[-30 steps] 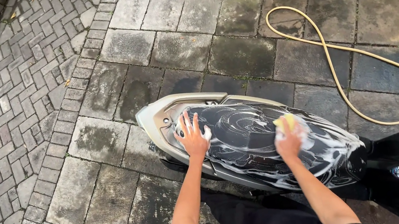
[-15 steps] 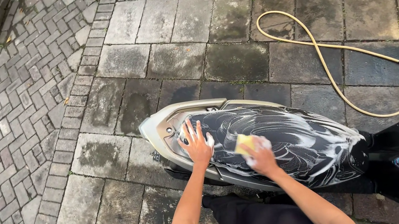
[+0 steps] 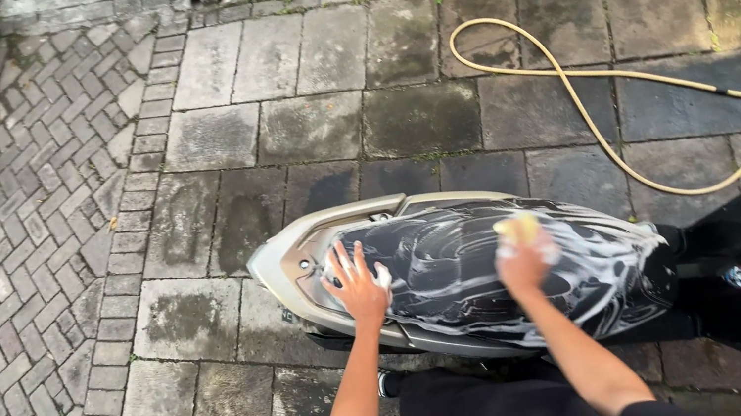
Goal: The person scrubs the soapy seat of a motorcycle with a sponge. They use both hands to rub the sponge over the seat's surface, spreading the soap and cleaning the area.
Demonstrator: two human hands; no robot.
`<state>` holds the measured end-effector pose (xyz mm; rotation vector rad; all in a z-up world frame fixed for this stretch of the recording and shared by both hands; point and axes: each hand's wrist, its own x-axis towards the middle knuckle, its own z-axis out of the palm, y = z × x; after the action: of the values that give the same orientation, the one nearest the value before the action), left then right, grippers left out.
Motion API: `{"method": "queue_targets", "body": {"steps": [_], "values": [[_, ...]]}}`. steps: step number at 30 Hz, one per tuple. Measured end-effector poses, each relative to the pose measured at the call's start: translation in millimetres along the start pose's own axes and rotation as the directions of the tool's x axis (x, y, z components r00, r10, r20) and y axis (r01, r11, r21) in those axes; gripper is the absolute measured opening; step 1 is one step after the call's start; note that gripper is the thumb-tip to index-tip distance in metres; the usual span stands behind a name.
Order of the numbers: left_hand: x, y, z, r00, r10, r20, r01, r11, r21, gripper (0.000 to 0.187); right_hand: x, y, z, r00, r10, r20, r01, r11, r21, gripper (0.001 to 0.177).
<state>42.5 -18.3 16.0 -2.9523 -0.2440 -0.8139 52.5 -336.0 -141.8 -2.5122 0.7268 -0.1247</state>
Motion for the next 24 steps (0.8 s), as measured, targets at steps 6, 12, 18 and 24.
{"method": "queue_targets", "body": {"steps": [6, 12, 18, 24], "values": [[-2.2, 3.1, 5.8, 0.999, -0.006, -0.040, 0.007, 1.000, 0.023, 0.063, -73.8, -138.7, -34.1, 0.868, -0.401, -0.293, 0.454, 0.880, 0.139, 0.086], [-3.2, 2.7, 8.1, 0.997, 0.031, -0.072, -0.029, 0.999, 0.022, 0.061, -74.4, -58.8, -54.9, 0.304, -0.951, 0.056, 0.943, 0.308, 0.125, 0.056], [0.3, 7.0, 2.7, 0.996, 0.035, -0.077, -0.035, 0.999, 0.007, 0.058, 3.3, 121.4, -56.8, 0.650, -0.760, 0.011, 0.760, 0.650, -0.001, 0.061], [-1.0, 3.9, 6.6, 0.994, 0.049, -0.094, -0.049, 0.999, 0.002, 0.058, 45.9, 153.1, -91.0, 0.919, -0.369, 0.137, 0.393, 0.860, -0.326, 0.054]]}}
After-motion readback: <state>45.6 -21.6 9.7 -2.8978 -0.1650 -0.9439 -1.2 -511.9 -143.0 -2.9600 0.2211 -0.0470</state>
